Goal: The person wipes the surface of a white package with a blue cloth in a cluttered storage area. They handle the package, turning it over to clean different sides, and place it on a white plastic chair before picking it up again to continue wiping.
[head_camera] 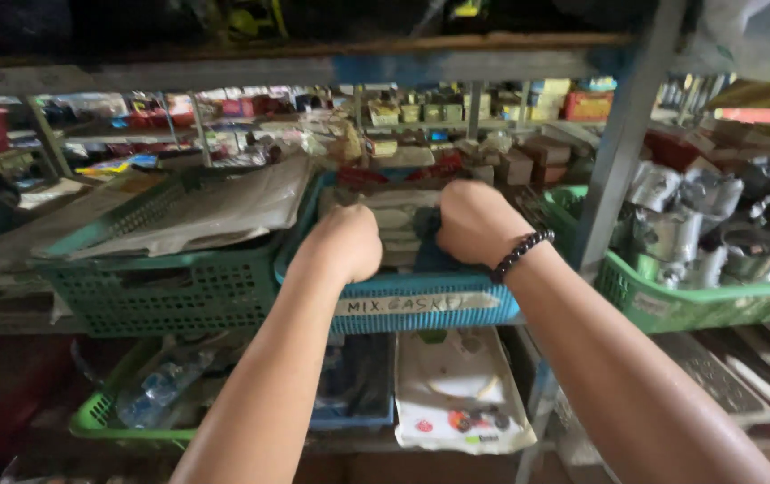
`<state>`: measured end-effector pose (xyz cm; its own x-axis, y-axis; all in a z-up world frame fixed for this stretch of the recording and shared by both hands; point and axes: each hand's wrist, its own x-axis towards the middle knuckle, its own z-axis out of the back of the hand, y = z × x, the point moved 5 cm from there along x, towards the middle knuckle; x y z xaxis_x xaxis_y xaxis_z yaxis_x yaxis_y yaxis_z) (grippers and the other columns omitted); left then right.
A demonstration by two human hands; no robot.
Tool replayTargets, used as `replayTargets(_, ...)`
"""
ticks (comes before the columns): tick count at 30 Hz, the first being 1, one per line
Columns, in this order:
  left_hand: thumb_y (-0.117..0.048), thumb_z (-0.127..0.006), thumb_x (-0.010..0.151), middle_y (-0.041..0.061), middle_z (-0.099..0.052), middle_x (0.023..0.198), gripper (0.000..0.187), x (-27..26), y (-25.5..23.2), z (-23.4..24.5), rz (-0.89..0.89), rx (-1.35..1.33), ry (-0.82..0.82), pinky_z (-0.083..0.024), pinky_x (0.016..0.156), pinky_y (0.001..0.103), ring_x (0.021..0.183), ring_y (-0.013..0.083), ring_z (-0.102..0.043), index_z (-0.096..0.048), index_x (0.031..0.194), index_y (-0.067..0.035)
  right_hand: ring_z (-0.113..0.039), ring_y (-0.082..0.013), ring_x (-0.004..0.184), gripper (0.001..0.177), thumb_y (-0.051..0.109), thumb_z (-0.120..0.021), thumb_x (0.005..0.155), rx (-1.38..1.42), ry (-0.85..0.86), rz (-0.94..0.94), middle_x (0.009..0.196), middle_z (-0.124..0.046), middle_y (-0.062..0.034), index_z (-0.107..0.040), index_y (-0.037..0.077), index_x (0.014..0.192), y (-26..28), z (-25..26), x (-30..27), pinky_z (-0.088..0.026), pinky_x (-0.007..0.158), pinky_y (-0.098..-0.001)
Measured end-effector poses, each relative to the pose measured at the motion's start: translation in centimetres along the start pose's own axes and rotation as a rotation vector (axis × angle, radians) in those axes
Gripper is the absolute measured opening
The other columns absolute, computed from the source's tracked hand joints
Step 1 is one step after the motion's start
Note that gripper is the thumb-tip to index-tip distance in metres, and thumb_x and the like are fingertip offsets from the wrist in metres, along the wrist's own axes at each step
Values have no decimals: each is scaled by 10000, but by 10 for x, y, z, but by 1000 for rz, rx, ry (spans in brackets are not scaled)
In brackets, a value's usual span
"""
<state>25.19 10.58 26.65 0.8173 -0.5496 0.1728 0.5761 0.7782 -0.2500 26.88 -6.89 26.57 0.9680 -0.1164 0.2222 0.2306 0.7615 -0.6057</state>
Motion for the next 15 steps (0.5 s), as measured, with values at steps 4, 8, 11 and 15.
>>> replayTargets(4, -81, -482, 921, 392, -474, 1368, 451, -18, -9, 11, 63, 21, -278, -545, 981, 570, 1136, 513, -649, -597, 1312, 114, -729, -358, 758, 167, 245, -623, 794, 435, -583, -89, 772, -678, -102, -724, 115, 815, -27, 1, -35, -602, 594, -491)
replayTargets(8, -142, -620, 937, 272, -602, 1180, 402, -47, -36, 7, -201, -23, -710, -577, 811, 555, 934, 465, -701, -659, 1298, 30, -699, -415, 896, 372, 273, -687, 752, 544, -648, -136, 1004, -682, -137, -748, 77, 1063, -52, 32, -104, -604, 720, -538)
replayTargets(11, -84, -701, 890, 190, -628, 1088, 333, -85, -83, 4, -406, -204, -843, -480, 570, 504, 657, 420, -626, -629, 1205, -4, -649, -366, 783, 263, 14, -752, 763, 770, -879, -32, 1123, -671, -233, -670, -97, 987, -63, 58, -186, -535, 681, -426)
replayTargets(15, -51, -703, 836, 159, -644, 890, 387, -102, -147, -17, -612, -485, -638, -465, 515, 450, 614, 347, -622, -614, 1211, -18, -635, -352, 786, 417, -26, -756, 726, 748, -825, -242, 1126, -670, -192, -673, -79, 1131, -92, 29, -261, -507, 669, -402)
